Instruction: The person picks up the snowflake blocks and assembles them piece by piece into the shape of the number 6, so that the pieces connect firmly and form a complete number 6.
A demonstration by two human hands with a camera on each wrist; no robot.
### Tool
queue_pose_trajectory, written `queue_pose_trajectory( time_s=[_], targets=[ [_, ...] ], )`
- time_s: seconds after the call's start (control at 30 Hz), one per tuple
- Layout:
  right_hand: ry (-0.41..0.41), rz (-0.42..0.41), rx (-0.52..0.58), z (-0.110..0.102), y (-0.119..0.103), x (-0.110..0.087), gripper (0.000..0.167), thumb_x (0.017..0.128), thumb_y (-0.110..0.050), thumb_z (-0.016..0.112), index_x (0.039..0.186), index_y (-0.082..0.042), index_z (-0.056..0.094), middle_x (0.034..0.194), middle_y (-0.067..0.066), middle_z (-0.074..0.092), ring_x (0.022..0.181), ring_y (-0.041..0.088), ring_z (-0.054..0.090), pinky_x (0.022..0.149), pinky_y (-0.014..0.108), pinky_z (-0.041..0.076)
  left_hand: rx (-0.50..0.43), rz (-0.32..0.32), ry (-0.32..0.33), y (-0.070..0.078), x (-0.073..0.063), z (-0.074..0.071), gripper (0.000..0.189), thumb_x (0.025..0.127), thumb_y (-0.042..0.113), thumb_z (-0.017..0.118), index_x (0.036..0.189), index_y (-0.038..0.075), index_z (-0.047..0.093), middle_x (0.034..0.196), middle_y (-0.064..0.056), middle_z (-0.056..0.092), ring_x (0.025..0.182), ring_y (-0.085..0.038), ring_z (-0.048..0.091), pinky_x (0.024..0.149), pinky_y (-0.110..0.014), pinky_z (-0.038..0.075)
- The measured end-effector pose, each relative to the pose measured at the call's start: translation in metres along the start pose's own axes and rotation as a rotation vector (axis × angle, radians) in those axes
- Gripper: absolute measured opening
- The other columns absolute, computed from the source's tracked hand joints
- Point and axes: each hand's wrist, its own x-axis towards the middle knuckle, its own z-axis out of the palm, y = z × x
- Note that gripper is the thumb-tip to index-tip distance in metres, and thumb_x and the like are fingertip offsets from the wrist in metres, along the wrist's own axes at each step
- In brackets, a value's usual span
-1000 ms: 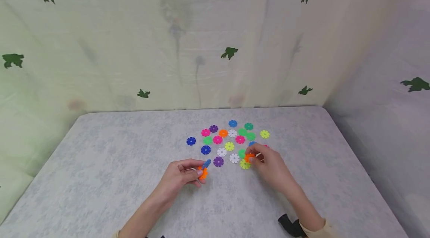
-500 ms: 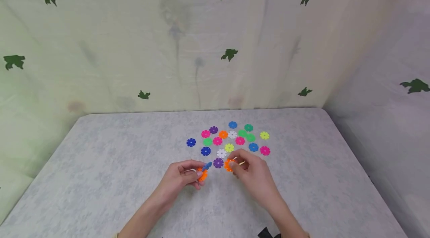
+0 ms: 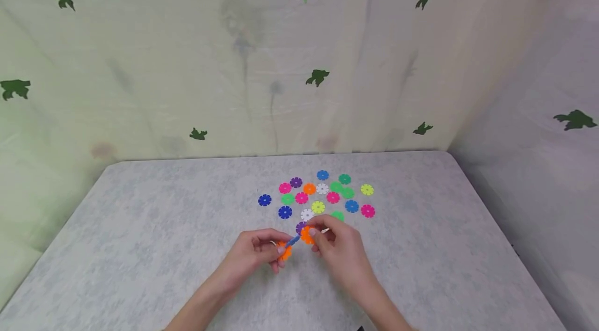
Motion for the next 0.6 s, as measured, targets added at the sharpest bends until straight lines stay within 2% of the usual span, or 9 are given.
queue_pose_trajectory(
  time_s=[0.13, 0.23, 0.47, 0.6],
  targets=[
    [-0.017, -0.014, -0.001, 0.0030, 0.0004, -0.0007, 0.021, 0.091, -0.003, 0.068, 0.104, -0.019, 0.070, 0.086, 0.001, 0.064, 0.063, 0.023, 0.062, 0.061, 0.036, 0.056, 0.008, 0.012, -0.021, 0.0016, -0.0013, 0.0005, 0.022, 0.092, 0.003, 0.063, 0.113, 0.003, 0.072, 0.090, -0.013, 0.071, 0.062, -0.017, 0.062, 0.072, -0.031, 0.055],
    [-0.021, -0.023, -0.018, 0.0030, -0.0003, -0.0012, 0.021, 0.091, -0.003, 0.068, 0.103, -0.020, 0.069, 0.081, 0.002, 0.063, 0.061, 0.022, 0.059, 0.057, 0.032, 0.053, 0.039, 0.053, -0.042, 0.0015, -0.0020, 0.0003, 0.023, 0.091, -0.001, 0.062, 0.113, 0.000, 0.071, 0.092, -0.013, 0.071, 0.062, -0.018, 0.061, 0.069, -0.029, 0.055],
    [-0.063, -0.085, -0.142, 0.0025, 0.0019, -0.0028, 0.026, 0.090, 0.001, 0.068, 0.100, -0.023, 0.069, 0.090, -0.003, 0.064, 0.070, 0.016, 0.057, 0.060, 0.026, 0.052, 0.185, 0.182, -0.096, -0.0008, -0.0025, -0.0005, 0.028, 0.091, -0.007, 0.060, 0.106, 0.011, 0.075, 0.099, -0.007, 0.070, 0.063, -0.018, 0.061, 0.063, -0.028, 0.055],
    [-0.078, -0.147, -0.167, 0.0034, 0.0032, -0.0028, 0.028, 0.090, 0.003, 0.067, 0.099, -0.023, 0.068, 0.090, -0.007, 0.064, 0.072, 0.015, 0.057, 0.061, 0.025, 0.052, 0.213, 0.206, -0.091, -0.0013, -0.0028, -0.0006, 0.029, 0.091, -0.009, 0.061, 0.105, 0.011, 0.076, 0.097, -0.005, 0.070, 0.063, -0.018, 0.061, 0.063, -0.029, 0.056]
  ],
)
